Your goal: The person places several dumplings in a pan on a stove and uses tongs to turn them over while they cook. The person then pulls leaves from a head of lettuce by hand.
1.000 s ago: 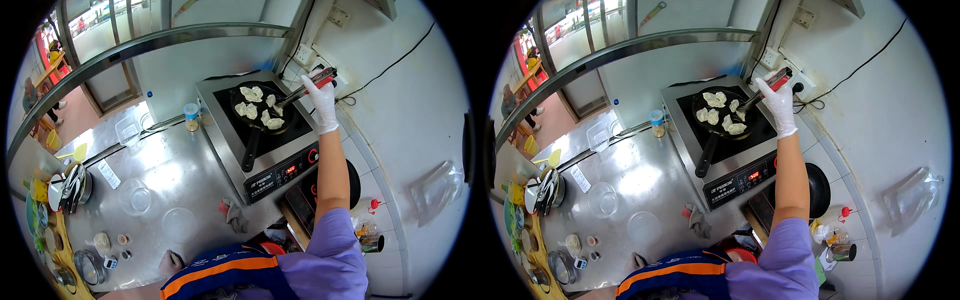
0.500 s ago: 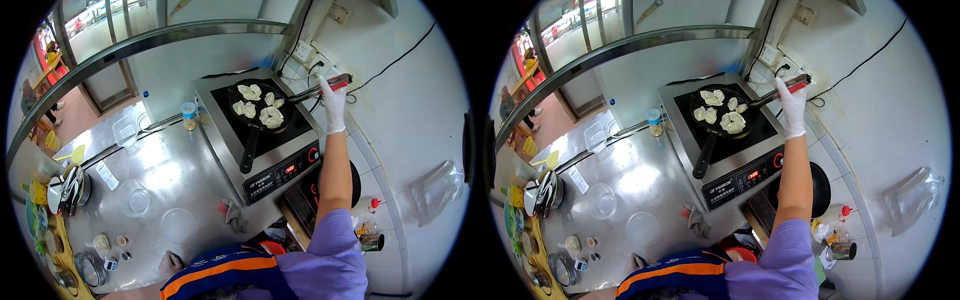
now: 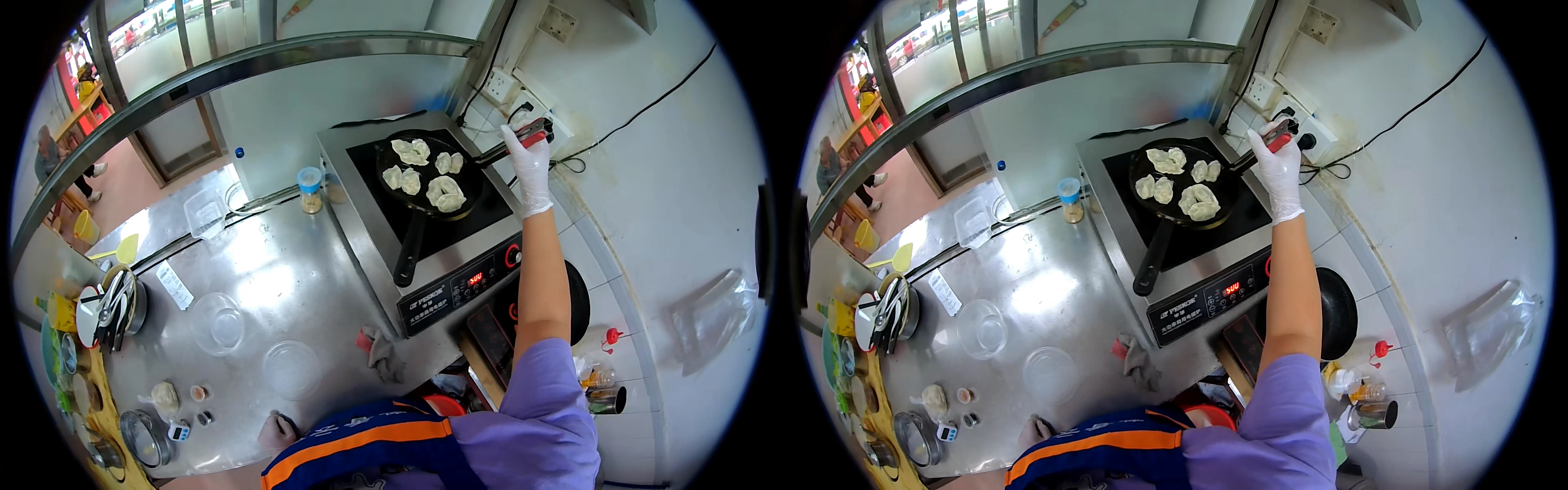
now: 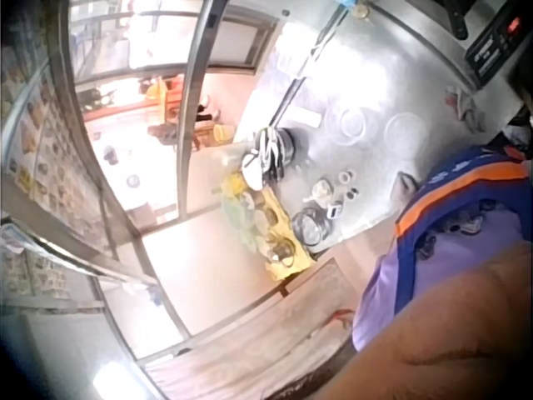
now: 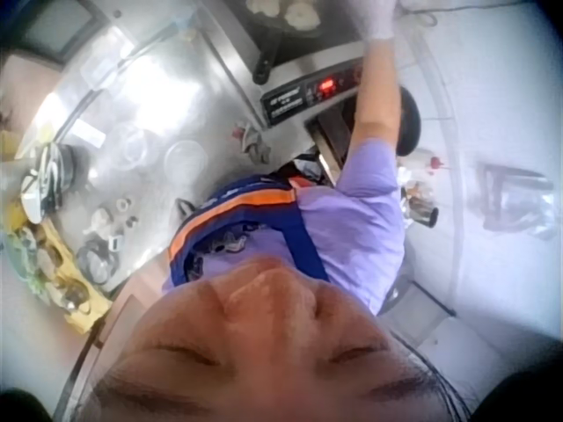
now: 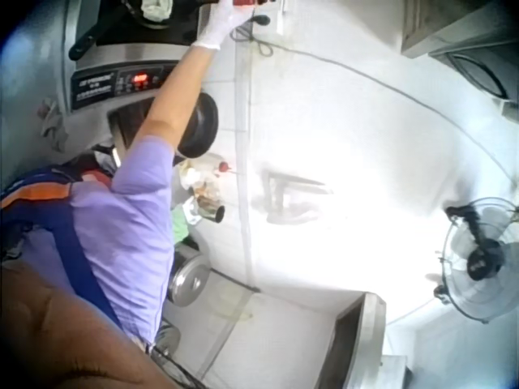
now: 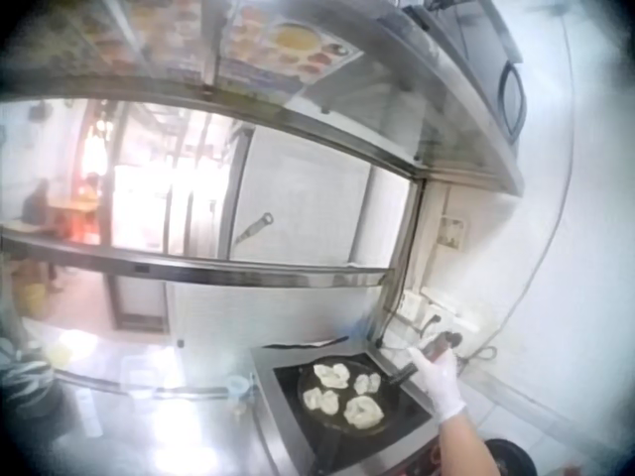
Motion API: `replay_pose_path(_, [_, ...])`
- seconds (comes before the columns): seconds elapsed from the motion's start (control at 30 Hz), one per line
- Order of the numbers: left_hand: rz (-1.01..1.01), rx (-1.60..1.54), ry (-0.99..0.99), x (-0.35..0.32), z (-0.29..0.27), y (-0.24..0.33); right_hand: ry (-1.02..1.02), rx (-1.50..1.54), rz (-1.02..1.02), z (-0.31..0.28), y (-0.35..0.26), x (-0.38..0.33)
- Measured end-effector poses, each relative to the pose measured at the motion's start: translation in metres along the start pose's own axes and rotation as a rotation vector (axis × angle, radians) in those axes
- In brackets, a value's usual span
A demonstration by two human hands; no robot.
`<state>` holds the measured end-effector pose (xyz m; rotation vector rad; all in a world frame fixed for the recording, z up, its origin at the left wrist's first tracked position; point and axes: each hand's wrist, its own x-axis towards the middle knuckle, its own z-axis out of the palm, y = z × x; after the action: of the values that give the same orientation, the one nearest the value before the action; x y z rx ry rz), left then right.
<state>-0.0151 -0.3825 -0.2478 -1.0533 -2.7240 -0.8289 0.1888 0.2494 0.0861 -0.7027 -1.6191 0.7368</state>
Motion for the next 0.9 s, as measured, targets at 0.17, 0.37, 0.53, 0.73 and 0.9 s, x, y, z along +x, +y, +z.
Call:
replay_pose_path(0.17, [-0.027, 0.005, -0.042, -0.001, -0.002, 0.0, 0.059, -0.023, 0.002, -0.002, -0.054, -0.02])
replay_pose_path(0.37, [-0.045, 0.01, -0.057, 0.0, -0.003, 0.002, -0.027, 0.068, 0.011, 0.002, -0.065, -0.038])
replay_pose_path(0.53, [-0.037, -0.017, -0.081, -0.001, -0.004, -0.001, -0.018, 0.053, 0.102, 0.013, -0.052, -0.04])
replay_pose_path(0.73, [-0.07, -0.011, -0.1, -0.002, -0.001, -0.003, 0.065, -0.022, -0.014, 0.018, -0.035, -0.026])
replay_pose_path(0.9, [-0.087, 0.005, -0.11, -0.002, -0.004, 0.001, 0.095, 0.059, 0.014, 0.019, -0.045, -0.026])
